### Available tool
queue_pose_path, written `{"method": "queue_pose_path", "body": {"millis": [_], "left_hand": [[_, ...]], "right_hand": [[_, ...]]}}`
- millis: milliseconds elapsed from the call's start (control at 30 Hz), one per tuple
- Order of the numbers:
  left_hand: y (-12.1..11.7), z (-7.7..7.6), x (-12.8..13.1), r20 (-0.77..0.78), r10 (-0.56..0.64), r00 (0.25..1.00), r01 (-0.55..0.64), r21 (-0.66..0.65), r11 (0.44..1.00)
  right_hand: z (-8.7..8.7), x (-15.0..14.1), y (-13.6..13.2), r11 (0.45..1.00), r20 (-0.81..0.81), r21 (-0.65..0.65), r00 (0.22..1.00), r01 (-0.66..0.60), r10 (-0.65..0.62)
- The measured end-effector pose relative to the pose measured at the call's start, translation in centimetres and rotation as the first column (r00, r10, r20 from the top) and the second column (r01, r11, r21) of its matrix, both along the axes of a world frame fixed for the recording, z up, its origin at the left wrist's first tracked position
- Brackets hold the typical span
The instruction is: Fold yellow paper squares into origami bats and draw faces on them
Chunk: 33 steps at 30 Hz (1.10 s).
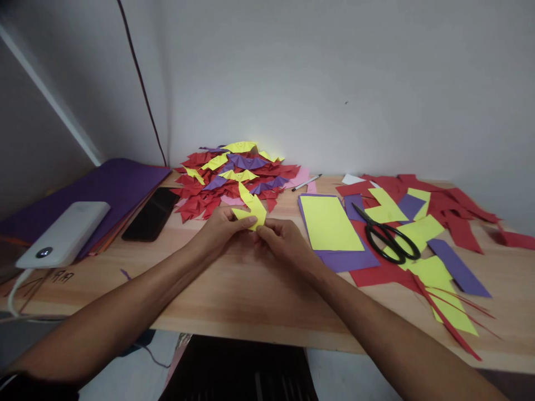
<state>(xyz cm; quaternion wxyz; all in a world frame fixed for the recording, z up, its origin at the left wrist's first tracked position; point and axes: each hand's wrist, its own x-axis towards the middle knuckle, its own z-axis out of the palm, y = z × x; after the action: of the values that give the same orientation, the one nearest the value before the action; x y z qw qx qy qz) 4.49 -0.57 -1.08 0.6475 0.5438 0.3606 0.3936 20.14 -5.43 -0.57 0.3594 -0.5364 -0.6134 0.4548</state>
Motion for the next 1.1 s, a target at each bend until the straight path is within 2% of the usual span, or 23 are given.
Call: {"method": "queue_pose_path", "body": {"millis": [100, 333, 667, 867, 1000, 1100], "left_hand": [[-0.09, 0.02, 0.01, 0.003, -0.031, 1.0, 0.03, 0.029, 0.999], [-0.13, -0.09, 0.09, 0.043, -0.032, 0.999, 0.034, -0.058, 0.998], [-0.01, -0.4, 0.13, 0.121, -0.036, 0.992, 0.049, -0.104, 0.993], [-0.13, 0.25, -0.03, 0.12, -0.178, 0.977, 0.19, -0.107, 0.976], [-0.16, 0.32, -0.13, 0.103, -0.11, 0.989, 0.121, -0.116, 0.986], [-0.23, 0.22, -0.03, 0.122, -0.112, 0.986, 0.126, -0.115, 0.985]], "right_hand": [[0.02, -0.04, -0.03, 1.0, 0.019, 0.008, 1.0, -0.003, 0.003], [0.13, 0.11, -0.19, 0.999, 0.036, 0.028, 0.999, -0.04, 0.039], [0.04, 0.05, -0.14, 0.996, 0.026, 0.027, 0.996, -0.08, 0.08], [0.21, 0.08, -0.24, 0.992, 0.059, 0.043, 0.991, -0.121, 0.118], [0.24, 0.09, -0.22, 0.982, 0.082, 0.05, 0.981, -0.181, 0.177], [0.16, 0.06, -0.17, 0.981, 0.084, 0.042, 0.979, -0.19, 0.186]]}}
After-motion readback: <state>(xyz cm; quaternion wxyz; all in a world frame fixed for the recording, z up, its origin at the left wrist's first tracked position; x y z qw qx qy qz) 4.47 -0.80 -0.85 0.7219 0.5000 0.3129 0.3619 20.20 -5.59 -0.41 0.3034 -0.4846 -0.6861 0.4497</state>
